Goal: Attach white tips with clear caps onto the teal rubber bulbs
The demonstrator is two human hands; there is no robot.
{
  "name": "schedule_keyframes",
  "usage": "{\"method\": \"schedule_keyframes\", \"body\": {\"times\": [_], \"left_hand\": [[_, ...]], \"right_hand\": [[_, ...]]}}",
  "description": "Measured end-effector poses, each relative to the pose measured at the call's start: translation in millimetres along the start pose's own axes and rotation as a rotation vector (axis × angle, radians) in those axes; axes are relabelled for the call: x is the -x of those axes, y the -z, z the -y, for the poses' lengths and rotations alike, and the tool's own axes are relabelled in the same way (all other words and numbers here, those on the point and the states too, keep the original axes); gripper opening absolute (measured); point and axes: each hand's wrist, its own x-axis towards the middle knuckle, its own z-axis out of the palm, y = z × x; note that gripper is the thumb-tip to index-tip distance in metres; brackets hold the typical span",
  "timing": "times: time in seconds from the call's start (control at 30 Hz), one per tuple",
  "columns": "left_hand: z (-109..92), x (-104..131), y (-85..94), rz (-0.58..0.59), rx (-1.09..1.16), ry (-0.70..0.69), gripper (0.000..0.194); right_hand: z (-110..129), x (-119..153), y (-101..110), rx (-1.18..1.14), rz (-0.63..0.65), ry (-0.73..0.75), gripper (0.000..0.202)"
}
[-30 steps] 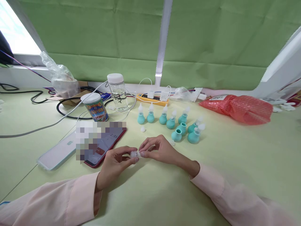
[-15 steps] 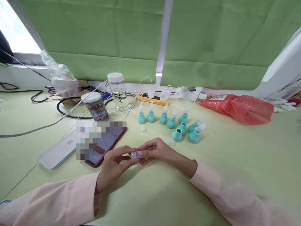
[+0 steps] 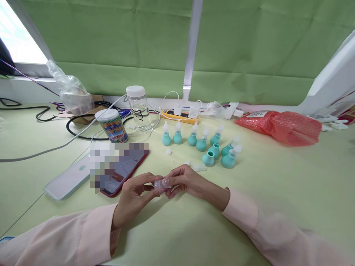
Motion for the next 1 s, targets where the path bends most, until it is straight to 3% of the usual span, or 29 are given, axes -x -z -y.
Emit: {"method": "schedule_keyframes", "body": {"times": [0.23,0.53,0.63,0.73,0.83,1.0], "left_hand": [[2,-2,1.4,0.008,-0.006,0.022,0.017],[3,-3,2.5,0.011,0.027,0.087,0.018],[4,-6,2.4,-0.035,0.073,0.115,0.019],[4,-8,2.2,-0.053,0.096,0.156,0.016],[2,-9,2.2,-0.04,0.081,0.175,0.016],[2,-8,2.7,0.041,0.063,0.162,0.035]], "right_hand": [[3,0,0,0.048,-0.005,0.009,0.023],[7,4,-9,0.34,-0.104,0.137,0.032],[21,9,-3,0.667,-0.278,0.292,0.034],[42,23,11,1.243,-0.5,0.532,0.029],[56,38,24,1.705,-0.429,0.432,0.028],[46,40,34,2.068,-0.353,0.175,0.019]]}}
